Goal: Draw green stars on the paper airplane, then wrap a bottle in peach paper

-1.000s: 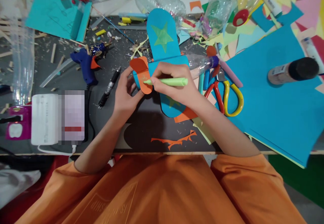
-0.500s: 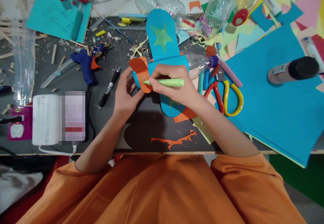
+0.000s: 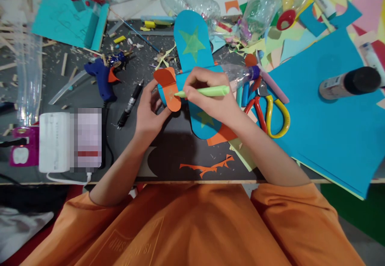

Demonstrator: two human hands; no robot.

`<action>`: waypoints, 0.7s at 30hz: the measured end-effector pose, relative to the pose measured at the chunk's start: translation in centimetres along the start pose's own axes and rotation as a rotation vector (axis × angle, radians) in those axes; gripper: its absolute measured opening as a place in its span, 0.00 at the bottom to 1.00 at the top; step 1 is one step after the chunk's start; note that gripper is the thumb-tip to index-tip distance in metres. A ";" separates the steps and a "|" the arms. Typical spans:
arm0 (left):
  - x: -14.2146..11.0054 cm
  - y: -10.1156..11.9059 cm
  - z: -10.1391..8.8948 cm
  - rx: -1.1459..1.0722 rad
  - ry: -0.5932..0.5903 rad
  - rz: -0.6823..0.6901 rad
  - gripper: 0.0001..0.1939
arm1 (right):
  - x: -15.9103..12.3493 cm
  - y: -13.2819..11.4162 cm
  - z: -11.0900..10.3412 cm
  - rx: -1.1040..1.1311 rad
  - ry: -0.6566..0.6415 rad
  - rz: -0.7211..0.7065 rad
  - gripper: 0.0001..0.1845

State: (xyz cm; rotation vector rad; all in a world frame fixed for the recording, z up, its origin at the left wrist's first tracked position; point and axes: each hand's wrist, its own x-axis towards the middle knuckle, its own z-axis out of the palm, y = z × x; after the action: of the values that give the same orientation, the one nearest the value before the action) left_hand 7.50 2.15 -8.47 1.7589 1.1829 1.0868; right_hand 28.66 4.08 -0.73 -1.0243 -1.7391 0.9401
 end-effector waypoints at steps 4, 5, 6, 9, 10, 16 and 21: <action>0.0 0.1 0.0 0.001 0.006 -0.005 0.35 | 0.0 -0.2 0.0 0.007 -0.021 -0.004 0.15; 0.0 0.1 0.1 0.001 0.005 -0.002 0.35 | 0.0 -0.2 0.1 0.016 -0.029 -0.001 0.14; 0.1 0.1 0.1 0.001 0.001 0.001 0.35 | 0.0 -0.2 0.1 0.027 -0.037 0.000 0.13; 0.1 0.1 0.1 0.001 -0.011 0.004 0.35 | 0.0 -0.2 0.2 0.042 -0.049 0.007 0.12; 0.1 0.1 0.0 0.001 -0.013 0.001 0.36 | 0.0 -0.1 0.2 0.039 -0.049 0.014 0.12; 0.0 0.2 0.0 0.001 -0.013 -0.002 0.35 | 0.0 0.0 0.2 0.022 -0.046 0.022 0.12; 0.0 0.3 0.0 -0.015 0.005 -0.005 0.34 | -0.1 0.3 0.0 -0.025 -0.053 0.032 0.12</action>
State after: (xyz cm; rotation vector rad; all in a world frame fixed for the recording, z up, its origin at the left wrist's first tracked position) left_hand 7.63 2.11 -8.24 1.7419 1.1784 1.0950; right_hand 28.78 4.09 -1.08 -1.0551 -1.7865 0.9757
